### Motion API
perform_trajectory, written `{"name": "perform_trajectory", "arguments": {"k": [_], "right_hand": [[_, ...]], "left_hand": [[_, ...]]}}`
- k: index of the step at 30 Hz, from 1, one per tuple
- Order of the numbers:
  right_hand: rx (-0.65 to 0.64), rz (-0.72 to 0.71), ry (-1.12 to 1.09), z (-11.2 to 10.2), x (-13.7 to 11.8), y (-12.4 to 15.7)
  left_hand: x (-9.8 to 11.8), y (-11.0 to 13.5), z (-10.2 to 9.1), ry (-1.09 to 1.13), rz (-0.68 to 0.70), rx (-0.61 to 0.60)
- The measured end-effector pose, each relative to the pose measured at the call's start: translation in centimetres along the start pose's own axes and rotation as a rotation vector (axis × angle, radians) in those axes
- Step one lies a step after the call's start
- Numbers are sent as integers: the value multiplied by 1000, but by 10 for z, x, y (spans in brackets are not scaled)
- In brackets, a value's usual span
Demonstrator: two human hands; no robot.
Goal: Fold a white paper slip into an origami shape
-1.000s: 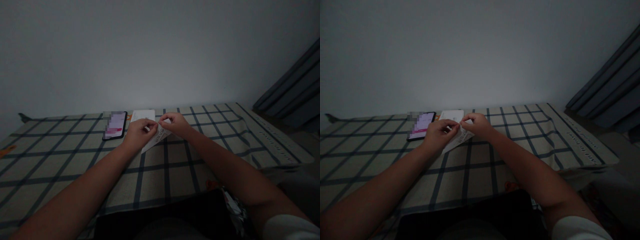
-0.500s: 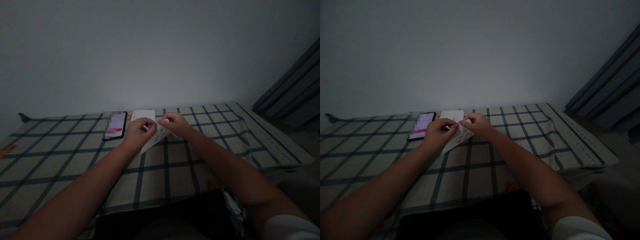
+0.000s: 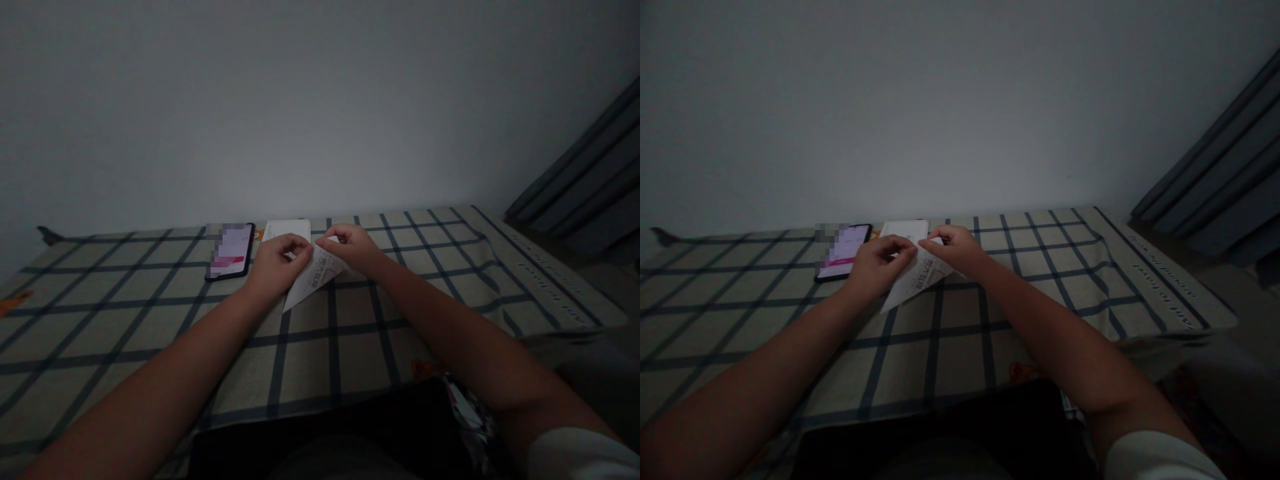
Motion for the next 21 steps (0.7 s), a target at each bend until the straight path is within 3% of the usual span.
{"name": "perform_trajectory", "arguments": {"k": [8,16,21], "right_hand": [[38,-162,200,-2,-5,2],[-16,-156,198,-2,-3,3],[33,-164,276,-4,-1,2]], "left_hand": [[-6,-3,7,93,-152,-258],[-10,-3,4,15,-108,-163],[-9,-3,3,-28,-68,-156]]}}
Point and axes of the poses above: each hand's wrist, its own y-axis away from the middle knuckle, its own z-axis out of the palm, x = y × z, the point moved 3 cm from there along -y, towards the middle knuckle, and after that the axes turned 1 degree about -x, right-handed, at the moved point
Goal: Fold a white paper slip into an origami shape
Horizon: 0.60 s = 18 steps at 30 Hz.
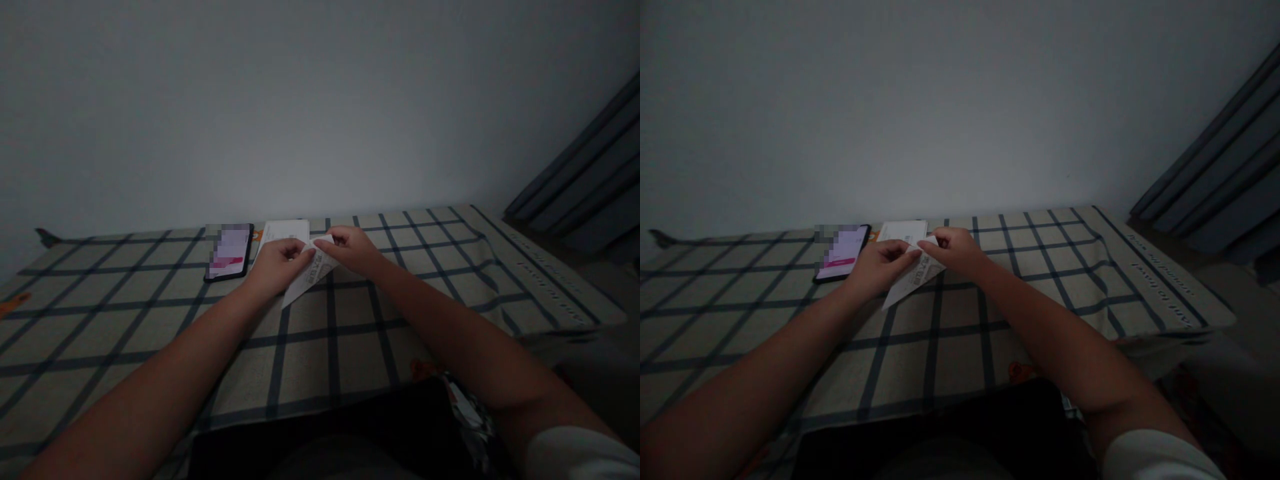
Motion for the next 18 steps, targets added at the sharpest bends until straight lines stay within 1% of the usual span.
{"name": "perform_trajectory", "arguments": {"k": [2,7,12,15,18], "right_hand": [[2,25,-14,0,2,-1],[-47,108,-109,3,7,-3],[-31,146,-115,1,9,-5],[-38,164,-151,0,7,-6],[-12,181,-197,-1,6,-6]], "left_hand": [[2,0,0,-9,9,-4],[6,1,0,-13,31,-12],[5,1,-1,2,27,-11],[5,1,-1,-10,24,-25],[6,0,-2,-26,32,-29]]}}
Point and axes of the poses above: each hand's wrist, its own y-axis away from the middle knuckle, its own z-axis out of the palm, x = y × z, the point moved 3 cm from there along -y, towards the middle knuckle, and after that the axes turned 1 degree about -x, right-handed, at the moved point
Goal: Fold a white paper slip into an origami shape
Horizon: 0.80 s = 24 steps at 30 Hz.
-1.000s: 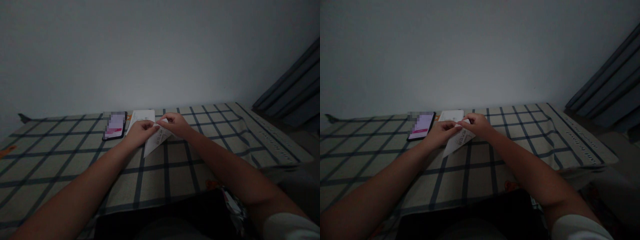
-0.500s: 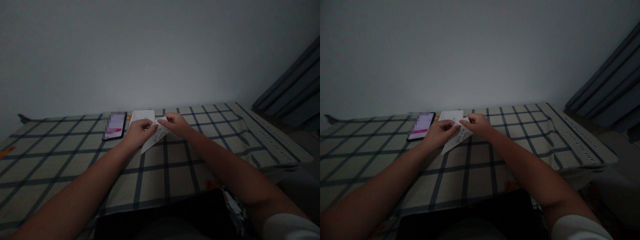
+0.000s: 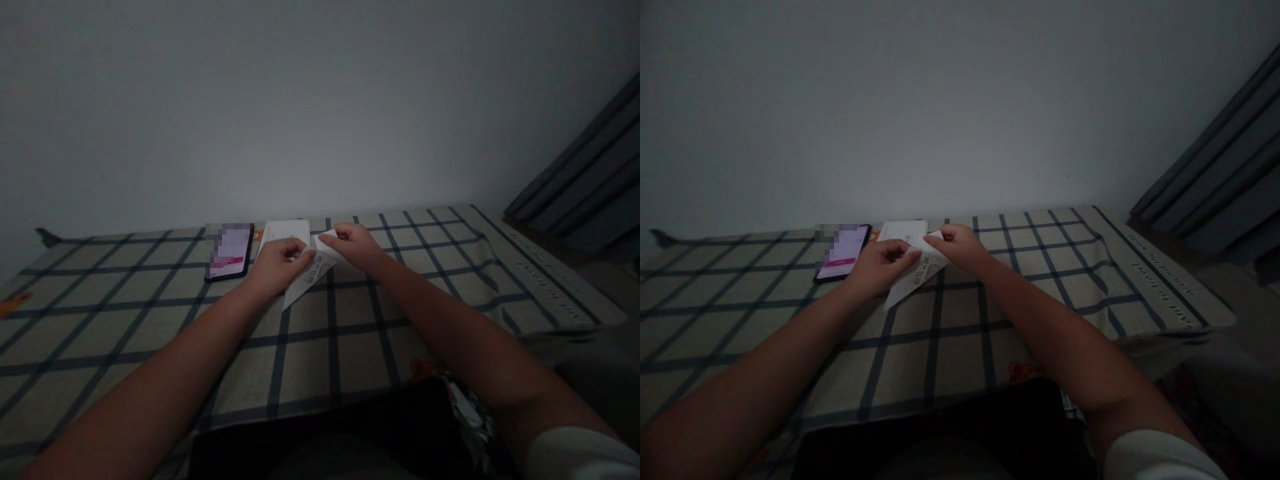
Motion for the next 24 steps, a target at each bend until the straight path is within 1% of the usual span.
{"name": "perform_trajectory", "arguments": {"k": [4,9,13,15,20,24], "right_hand": [[41,-25,5,-2,1,0],[-45,-159,92,2,-3,6],[-49,-252,222,1,-4,7],[-41,-241,242,-1,-1,5],[-43,-168,206,-2,7,2],[-43,-193,258,-1,5,3]], "left_hand": [[0,0,-1,14,-5,13],[-4,-2,-3,35,-66,59],[-8,-5,-4,74,-101,84],[-9,-5,-4,84,-105,85],[-9,-5,-2,81,-114,59],[-9,-5,1,98,-120,-17]]}}
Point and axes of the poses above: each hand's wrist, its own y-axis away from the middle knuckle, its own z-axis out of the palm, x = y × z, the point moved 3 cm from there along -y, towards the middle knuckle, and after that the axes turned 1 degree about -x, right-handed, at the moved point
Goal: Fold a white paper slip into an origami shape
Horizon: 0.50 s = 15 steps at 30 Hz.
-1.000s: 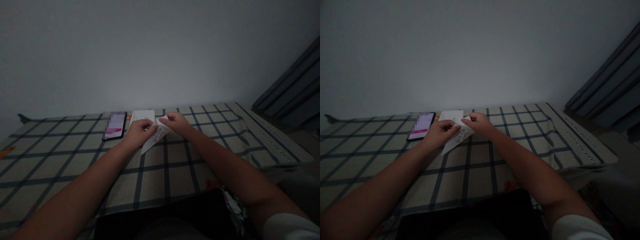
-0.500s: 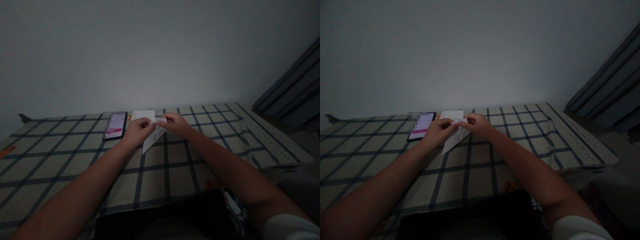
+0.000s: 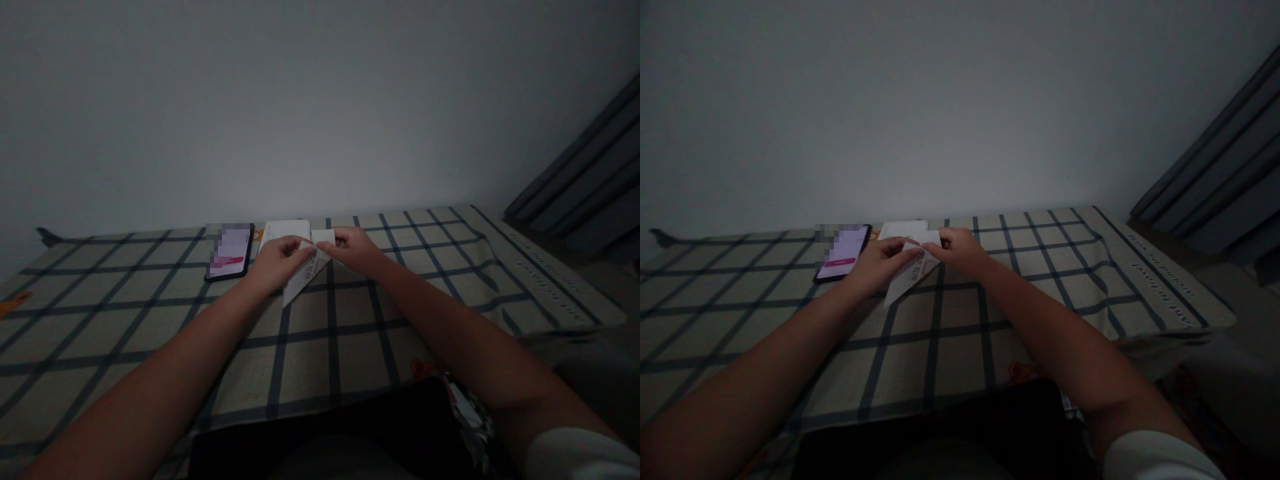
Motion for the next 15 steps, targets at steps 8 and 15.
{"name": "perform_trajectory", "arguments": {"k": [8,15], "right_hand": [[-48,-58,83,0,-7,1],[41,-40,146,-6,0,-1]], "left_hand": [[-9,-4,1,-56,-63,-74],[0,-3,-5,-95,44,114]]}}
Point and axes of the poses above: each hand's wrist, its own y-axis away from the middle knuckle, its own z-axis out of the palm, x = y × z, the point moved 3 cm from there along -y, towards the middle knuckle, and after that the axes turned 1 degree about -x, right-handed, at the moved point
